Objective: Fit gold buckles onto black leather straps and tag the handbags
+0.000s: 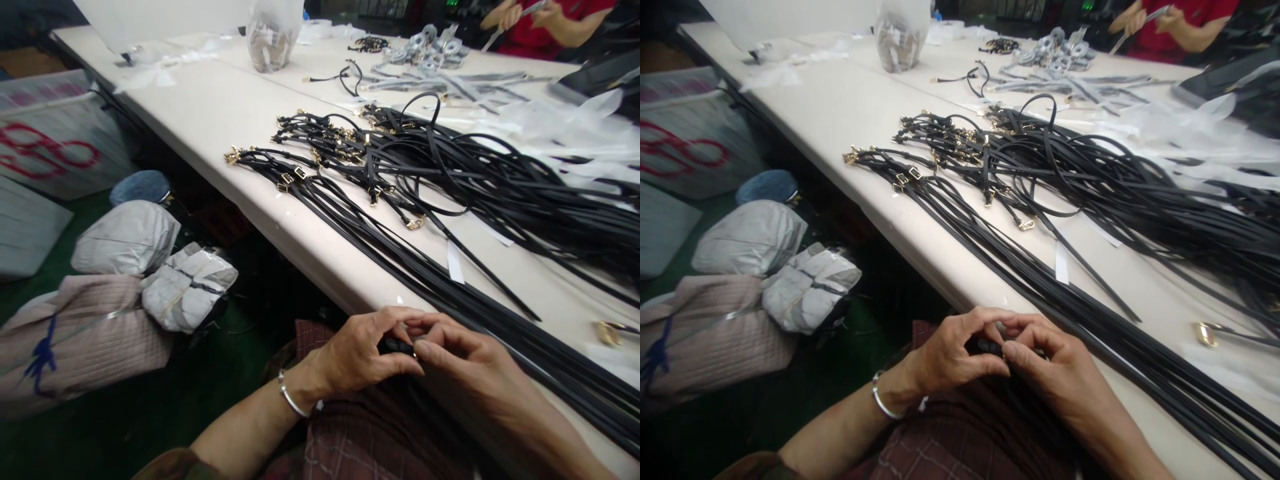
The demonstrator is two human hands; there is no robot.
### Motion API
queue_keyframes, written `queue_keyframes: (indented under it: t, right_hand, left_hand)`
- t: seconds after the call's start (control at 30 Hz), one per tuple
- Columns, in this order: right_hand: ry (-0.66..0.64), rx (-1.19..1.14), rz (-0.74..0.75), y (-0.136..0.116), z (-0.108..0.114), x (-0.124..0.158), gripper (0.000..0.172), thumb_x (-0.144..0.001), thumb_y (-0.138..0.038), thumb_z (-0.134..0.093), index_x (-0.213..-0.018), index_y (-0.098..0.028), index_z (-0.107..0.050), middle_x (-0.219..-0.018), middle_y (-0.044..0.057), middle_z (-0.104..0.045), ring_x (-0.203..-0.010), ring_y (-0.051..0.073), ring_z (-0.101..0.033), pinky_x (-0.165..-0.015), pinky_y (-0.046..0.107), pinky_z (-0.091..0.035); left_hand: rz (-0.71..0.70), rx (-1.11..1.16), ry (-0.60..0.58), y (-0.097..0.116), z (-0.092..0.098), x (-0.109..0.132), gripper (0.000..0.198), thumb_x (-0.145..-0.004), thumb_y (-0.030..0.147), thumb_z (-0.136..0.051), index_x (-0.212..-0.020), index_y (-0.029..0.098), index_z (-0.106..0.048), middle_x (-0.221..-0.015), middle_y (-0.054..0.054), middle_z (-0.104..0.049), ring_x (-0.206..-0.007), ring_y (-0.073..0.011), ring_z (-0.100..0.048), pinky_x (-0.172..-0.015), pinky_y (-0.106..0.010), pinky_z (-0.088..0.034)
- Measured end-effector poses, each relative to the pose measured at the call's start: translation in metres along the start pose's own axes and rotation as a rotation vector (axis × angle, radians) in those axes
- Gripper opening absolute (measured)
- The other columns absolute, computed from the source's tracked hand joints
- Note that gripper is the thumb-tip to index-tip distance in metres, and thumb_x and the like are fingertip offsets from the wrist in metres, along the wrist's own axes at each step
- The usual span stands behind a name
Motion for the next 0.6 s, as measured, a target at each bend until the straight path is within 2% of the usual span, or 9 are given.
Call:
queue_keyframes:
  t: [0.1, 0.23, 0.3, 0.37, 0.47, 0.53, 0.6]
  right_hand:
    - [0.000, -0.055, -0.017, -0.005, -0.006, 0.000, 0.042, -0.081, -0.054, -0.072, -0.061, -0.021, -0.058, -0.110, 0.010, -0.070, -0.108, 0.032, -0.061, -0.092, 0.041, -0.047]
    - [-0.064, -0.077, -0.038, -0.011, -0.012, 0.002, 0.038, -0.074, -0.054, -0.078, -0.074, -0.022, -0.057, -0.104, 0.007, -0.072, -0.095, 0.030, -0.065, -0.081, 0.038, -0.051]
    - [-0.033, -0.015, 0.013, -0.015, -0.012, 0.002, 0.035, -0.071, -0.046, -0.082, -0.084, -0.023, -0.059, -0.100, 0.004, -0.071, -0.093, 0.027, -0.065, -0.081, 0.036, -0.050]
    - [0.049, 0.064, 0.078, -0.019, -0.012, 0.002, 0.033, -0.072, -0.040, -0.082, -0.091, -0.024, -0.059, -0.090, 0.001, -0.069, -0.085, 0.023, -0.064, -0.078, 0.033, -0.049]
    - [0.133, 0.078, 0.142, -0.020, -0.012, 0.002, 0.028, -0.077, -0.039, -0.078, -0.092, -0.024, -0.059, -0.080, -0.002, -0.063, -0.073, 0.018, -0.060, -0.068, 0.028, -0.048]
    - [0.156, 0.058, 0.150, -0.020, -0.011, 0.002, 0.025, -0.078, -0.039, -0.076, -0.088, -0.024, -0.059, -0.075, -0.003, -0.060, -0.068, 0.017, -0.057, -0.064, 0.026, -0.047]
    - [0.166, 0.057, 0.171, -0.021, -0.010, 0.003, 0.024, -0.078, -0.039, -0.076, -0.085, -0.023, -0.060, -0.073, -0.003, -0.059, -0.067, 0.016, -0.056, -0.062, 0.026, -0.046]
  left_hand:
    - [0.060, 0.038, -0.010, -0.003, 0.003, 0.000, 0.068, -0.079, 0.035, -0.079, -0.140, 0.021, -0.052, -0.107, -0.007, -0.070, -0.096, -0.0196, -0.067, -0.092, -0.031, -0.053]
    - [0.251, 0.398, -0.023, -0.004, 0.010, 0.001, 0.078, -0.073, 0.027, -0.085, -0.142, 0.027, -0.047, -0.119, -0.009, -0.064, -0.084, -0.0135, -0.066, -0.079, -0.027, -0.054]
    - [0.337, 0.492, -0.039, -0.004, 0.014, 0.002, 0.071, -0.074, 0.025, -0.083, -0.137, 0.026, -0.050, -0.111, -0.007, -0.065, -0.080, -0.0121, -0.064, -0.073, -0.024, -0.051]
    - [0.346, 0.402, 0.003, -0.003, 0.022, 0.001, 0.060, -0.074, 0.027, -0.083, -0.128, 0.022, -0.056, -0.096, -0.004, -0.065, -0.077, -0.0125, -0.062, -0.070, -0.023, -0.049]
    - [0.252, 0.096, 0.099, 0.002, 0.036, -0.001, 0.037, -0.073, 0.031, -0.083, -0.103, 0.017, -0.067, -0.093, -0.003, -0.063, -0.077, -0.0131, -0.060, -0.072, -0.025, -0.048]
    - [0.217, -0.039, 0.092, 0.004, 0.038, -0.001, 0.022, -0.079, 0.033, -0.079, -0.088, 0.016, -0.070, -0.090, -0.003, -0.063, -0.079, -0.0142, -0.059, -0.076, -0.025, -0.046]
    - [0.234, -0.104, 0.070, 0.006, 0.037, 0.000, 0.022, -0.084, 0.037, -0.072, -0.080, 0.015, -0.068, -0.081, -0.002, -0.062, -0.077, -0.0143, -0.057, -0.073, -0.025, -0.043]
Point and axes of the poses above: each hand's wrist, its own x-axis away from the middle knuckle, its own z-axis out of the back of the hand, y = z × x, the point moved 5 cm from there along -x, towards the middle knuckle
